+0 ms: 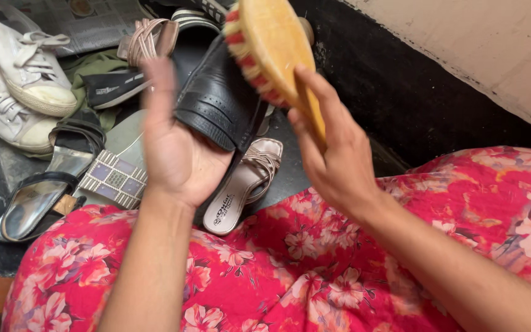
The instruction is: The person sits on the floor and uses a brush to clean several pairs of shoes, including black leather loafers and sandals. They pick up each shoe, brush the upper and sole, and place it back among the others.
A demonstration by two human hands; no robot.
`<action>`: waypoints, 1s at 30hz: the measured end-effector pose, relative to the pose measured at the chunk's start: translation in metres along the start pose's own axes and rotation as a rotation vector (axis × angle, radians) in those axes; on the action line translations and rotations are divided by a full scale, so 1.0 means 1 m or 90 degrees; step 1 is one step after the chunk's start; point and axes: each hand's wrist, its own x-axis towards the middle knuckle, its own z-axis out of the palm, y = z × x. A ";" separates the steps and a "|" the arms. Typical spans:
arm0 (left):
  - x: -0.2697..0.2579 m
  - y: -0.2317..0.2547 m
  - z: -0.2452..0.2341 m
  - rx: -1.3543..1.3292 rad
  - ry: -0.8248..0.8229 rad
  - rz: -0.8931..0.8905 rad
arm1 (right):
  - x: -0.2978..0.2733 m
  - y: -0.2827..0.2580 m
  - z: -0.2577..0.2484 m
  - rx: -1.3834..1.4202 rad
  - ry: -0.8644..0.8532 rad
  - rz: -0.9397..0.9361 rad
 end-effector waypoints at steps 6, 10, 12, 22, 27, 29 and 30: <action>0.019 -0.018 -0.034 0.655 0.196 0.069 | 0.004 0.002 -0.008 0.048 0.005 0.109; 0.012 -0.021 -0.053 1.036 0.235 0.156 | 0.029 0.013 -0.018 -0.015 -0.004 0.370; 0.007 -0.024 -0.061 1.087 0.255 0.021 | 0.029 0.007 -0.016 0.041 -0.041 0.248; -0.011 -0.025 -0.095 1.192 0.187 -0.047 | 0.004 -0.038 -0.010 -0.002 -0.452 0.135; -0.013 -0.036 -0.074 1.202 0.274 0.044 | 0.029 -0.003 -0.015 -0.025 -0.228 0.257; -0.011 -0.039 -0.065 1.147 0.282 0.048 | 0.033 0.008 -0.017 -0.035 -0.168 0.306; -0.010 -0.039 -0.062 1.124 0.268 0.082 | 0.031 0.009 -0.017 -0.026 -0.165 0.340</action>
